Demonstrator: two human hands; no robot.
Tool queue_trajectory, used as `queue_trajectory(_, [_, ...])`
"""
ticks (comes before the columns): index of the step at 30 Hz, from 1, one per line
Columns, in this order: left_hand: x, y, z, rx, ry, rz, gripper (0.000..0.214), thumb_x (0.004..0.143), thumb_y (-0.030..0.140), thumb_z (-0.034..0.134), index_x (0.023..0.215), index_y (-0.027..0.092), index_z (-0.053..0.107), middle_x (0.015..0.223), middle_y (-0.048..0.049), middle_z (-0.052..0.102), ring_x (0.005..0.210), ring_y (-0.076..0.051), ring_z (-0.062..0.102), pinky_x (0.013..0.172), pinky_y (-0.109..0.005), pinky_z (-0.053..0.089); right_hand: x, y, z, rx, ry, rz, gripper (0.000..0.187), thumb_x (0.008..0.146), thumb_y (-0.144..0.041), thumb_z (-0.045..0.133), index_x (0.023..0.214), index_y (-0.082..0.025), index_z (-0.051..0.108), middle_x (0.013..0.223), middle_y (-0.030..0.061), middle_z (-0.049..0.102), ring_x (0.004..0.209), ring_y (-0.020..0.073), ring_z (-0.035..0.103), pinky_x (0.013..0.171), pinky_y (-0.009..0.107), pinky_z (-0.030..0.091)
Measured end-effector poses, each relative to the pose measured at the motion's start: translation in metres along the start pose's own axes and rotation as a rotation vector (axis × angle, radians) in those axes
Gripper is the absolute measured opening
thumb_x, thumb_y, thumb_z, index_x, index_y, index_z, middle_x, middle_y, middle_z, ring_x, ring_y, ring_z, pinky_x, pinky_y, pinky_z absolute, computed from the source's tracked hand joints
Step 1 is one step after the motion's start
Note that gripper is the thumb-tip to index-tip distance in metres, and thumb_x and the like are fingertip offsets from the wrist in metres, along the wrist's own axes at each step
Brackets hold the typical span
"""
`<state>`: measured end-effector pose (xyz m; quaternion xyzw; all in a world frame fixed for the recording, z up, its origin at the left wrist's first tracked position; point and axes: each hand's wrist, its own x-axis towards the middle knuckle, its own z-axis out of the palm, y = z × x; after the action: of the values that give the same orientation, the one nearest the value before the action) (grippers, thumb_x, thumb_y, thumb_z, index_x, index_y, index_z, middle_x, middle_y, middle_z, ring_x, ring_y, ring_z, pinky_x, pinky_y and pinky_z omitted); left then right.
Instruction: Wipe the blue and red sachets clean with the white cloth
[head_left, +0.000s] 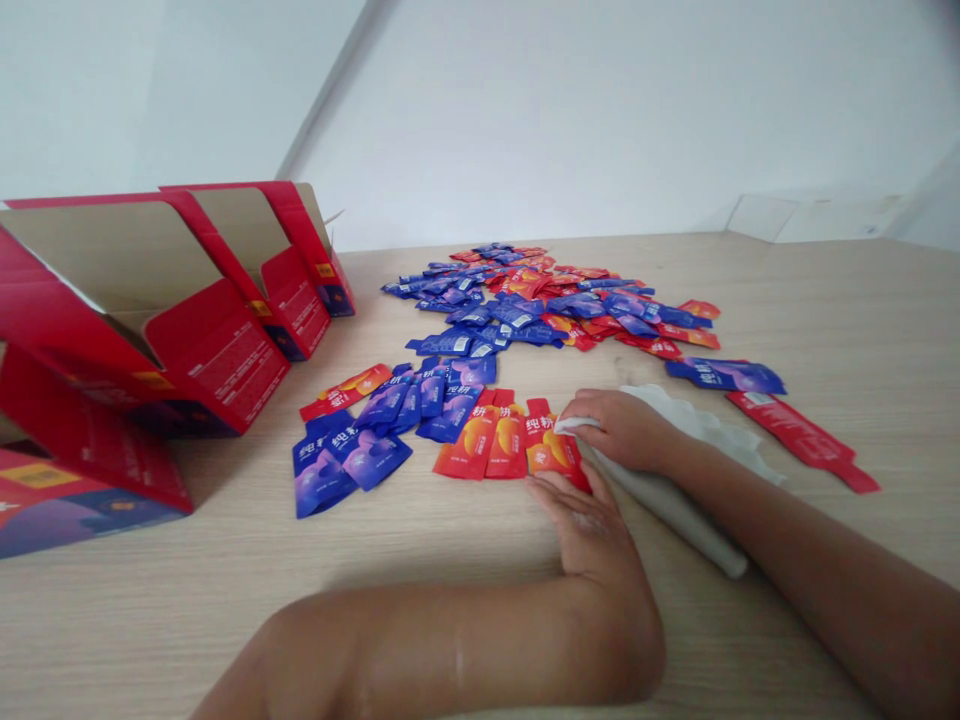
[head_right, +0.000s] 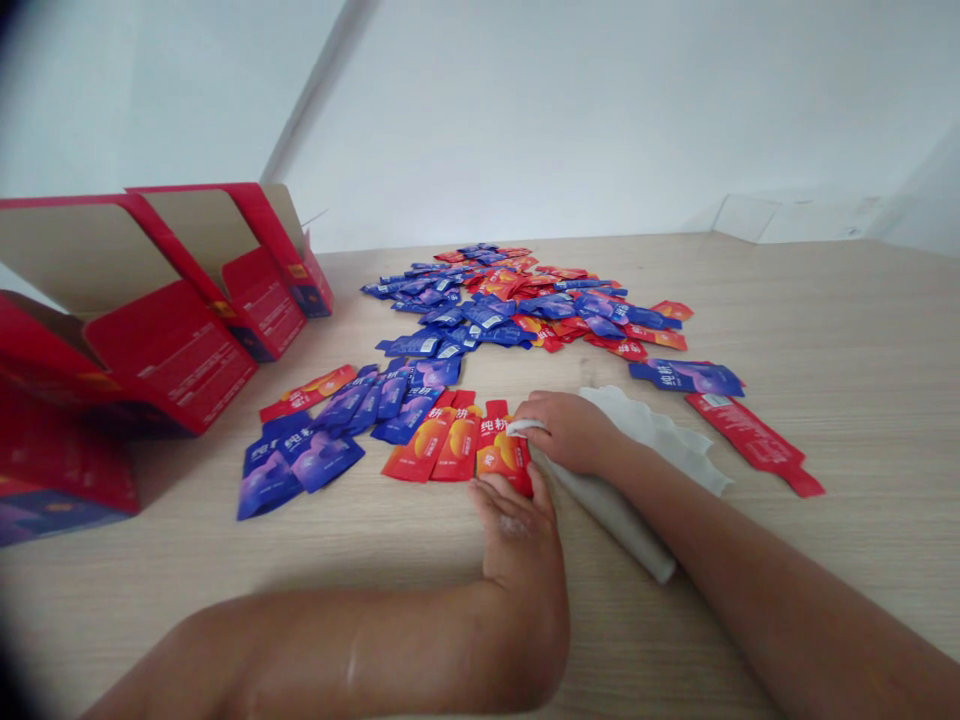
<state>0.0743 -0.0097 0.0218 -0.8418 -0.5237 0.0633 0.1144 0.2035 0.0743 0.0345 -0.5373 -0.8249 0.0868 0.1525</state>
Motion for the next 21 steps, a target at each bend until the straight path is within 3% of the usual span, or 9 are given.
queue_trajectory(4, [0.000,0.000,0.001,-0.011,-0.005,0.010,0.054,0.079,0.008,0.043,0.133,0.006,0.035,0.120,-0.0287,0.053,0.112,-0.034,0.050,0.097,-0.057,0.034,-0.004,-0.010,-0.003,-0.020,0.045,-0.036,0.025,0.084,-0.022,0.046,0.098,-0.018,0.066,0.092,0.0073,0.063,0.084,0.0195,0.056,0.075,0.030,0.041])
queue_trajectory(8, [0.001,0.001,0.004,0.068,-0.049,0.052,0.051,0.081,0.009,0.039,0.132,0.006,0.038,0.123,-0.0293,0.051,0.112,-0.036,0.050,0.096,-0.057,0.035,-0.006,-0.023,-0.002,0.019,-0.026,-0.094,0.026,0.083,-0.020,0.047,0.100,-0.020,0.066,0.091,0.0060,0.063,0.081,0.0184,0.056,0.072,0.029,0.040])
queue_trajectory(16, [0.000,0.001,0.001,0.127,-0.047,0.043,0.055,0.082,0.011,0.039,0.136,0.005,0.028,0.120,-0.0309,0.052,0.111,-0.035,0.051,0.095,-0.057,0.036,0.002,-0.004,0.002,0.005,0.000,-0.007,0.023,0.084,-0.020,0.046,0.094,-0.018,0.067,0.089,0.0061,0.063,0.083,0.0186,0.057,0.075,0.029,0.040])
queue_trajectory(21, [0.001,0.002,0.004,0.066,-0.017,0.023,0.052,0.081,0.009,0.040,0.133,0.006,0.036,0.120,-0.0293,0.053,0.110,-0.035,0.052,0.095,-0.056,0.036,-0.005,-0.017,-0.002,0.045,0.036,-0.051,0.023,0.082,-0.019,0.048,0.096,-0.018,0.067,0.088,0.0056,0.062,0.080,0.0178,0.056,0.072,0.028,0.040])
